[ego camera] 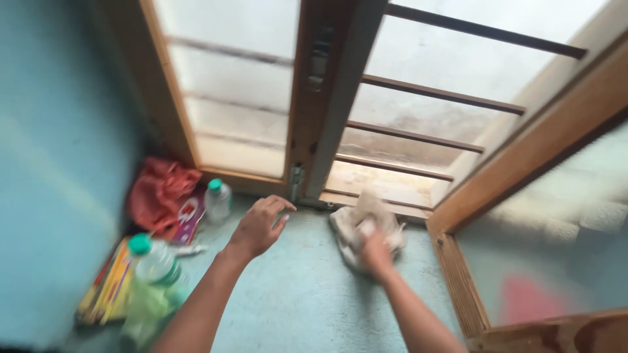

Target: Cleaning and wiping window frames, glass, and ledges using a cloth.

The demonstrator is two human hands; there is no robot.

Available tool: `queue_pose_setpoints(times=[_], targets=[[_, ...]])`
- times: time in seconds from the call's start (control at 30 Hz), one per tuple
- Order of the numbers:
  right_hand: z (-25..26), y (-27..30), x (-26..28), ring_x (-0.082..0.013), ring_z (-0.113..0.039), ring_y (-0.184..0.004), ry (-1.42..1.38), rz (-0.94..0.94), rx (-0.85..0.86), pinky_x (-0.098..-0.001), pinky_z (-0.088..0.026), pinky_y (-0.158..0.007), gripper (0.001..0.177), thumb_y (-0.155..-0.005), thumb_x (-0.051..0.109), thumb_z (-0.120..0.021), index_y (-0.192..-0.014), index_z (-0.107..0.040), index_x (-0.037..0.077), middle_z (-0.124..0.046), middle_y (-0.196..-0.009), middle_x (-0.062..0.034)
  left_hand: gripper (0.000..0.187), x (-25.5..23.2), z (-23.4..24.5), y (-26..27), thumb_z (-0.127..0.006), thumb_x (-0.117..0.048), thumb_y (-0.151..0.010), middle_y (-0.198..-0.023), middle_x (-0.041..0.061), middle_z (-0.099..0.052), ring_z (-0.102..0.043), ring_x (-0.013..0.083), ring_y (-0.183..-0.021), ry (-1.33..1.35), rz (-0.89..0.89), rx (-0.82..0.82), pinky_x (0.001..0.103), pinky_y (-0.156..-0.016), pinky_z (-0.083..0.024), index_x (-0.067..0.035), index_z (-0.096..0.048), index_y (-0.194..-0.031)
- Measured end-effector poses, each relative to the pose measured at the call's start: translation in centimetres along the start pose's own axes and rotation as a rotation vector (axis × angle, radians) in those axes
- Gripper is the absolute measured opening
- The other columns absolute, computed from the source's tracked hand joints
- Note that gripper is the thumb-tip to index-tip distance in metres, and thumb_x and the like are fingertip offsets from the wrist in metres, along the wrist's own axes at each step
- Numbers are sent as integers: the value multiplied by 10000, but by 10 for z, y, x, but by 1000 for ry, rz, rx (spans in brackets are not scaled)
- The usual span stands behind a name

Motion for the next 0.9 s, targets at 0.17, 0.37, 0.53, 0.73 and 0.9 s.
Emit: queue_pose_setpoints(times=[0.17, 0.37, 0.53, 0.73, 0.9], targets=[[4, 37, 12, -398, -478, -1345, -411, 134, 142, -464, -411, -1129, 504, -727, 60, -709, -1178, -768, 277, -423, -1555, -187, 227, 28, -18, -42, -638, -132, -906, -1177, 78, -683, -609, 309, -1167, 4, -119, 116, 427, -1022, -470, -118, -694, -1125], [100, -24, 47, -363, -512, -1372, -671, 122, -528, -430, -457, -1166, 572, -767, -55, -588, -1264, -698, 206, -545, -1406, -152, 297, 24, -29, -72, -646, -106, -884, -1189, 113, -679, -590, 325, -1185, 92, -195, 100, 439, -1034, -453, -87, -671, -1179], [83, -95, 101, -335, -446, -1401, -1039, 304, -602, -417, -443, -1212, 656, -862, -11, -662, -1478, -498, 145, -461, -1454, -132, 362, 16, -25, -75, -634, -94, -875, -1203, 124, -662, -576, 341, -1178, 88, -106, 85, 448, -1001, -449, -85, -636, -1237], [47, -73, 77, -447, -518, -1224, -516, 27, -181, -497, -430, -1042, 684, -730, 4, -685, -1390, -514, 57, -502, -1422, -232, 296, 26, -34, -76, -635, -103, -891, -1159, 117, -680, -602, 344, -1154, 69, -183, 29, 449, -1003, -458, -86, -660, -1186], [103, -68, 20, -355, -659, -1090, -591, 18, -182, -428, -568, -944, 527, -788, 2, -531, -1248, -709, 189, -631, -1189, -157, 235, 16, -44, -87, -629, -103, -907, -1108, 97, -694, -628, 313, -1113, -8, -105, 7, 437, -998, -477, -87, -680, -1135]])
Point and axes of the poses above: each hand's wrist, its own y-axis away from the middle knuckle, its own z-axis out of the back of the hand, x = y × z, the point moved 1 cm from there along -y, towards the middle knuckle
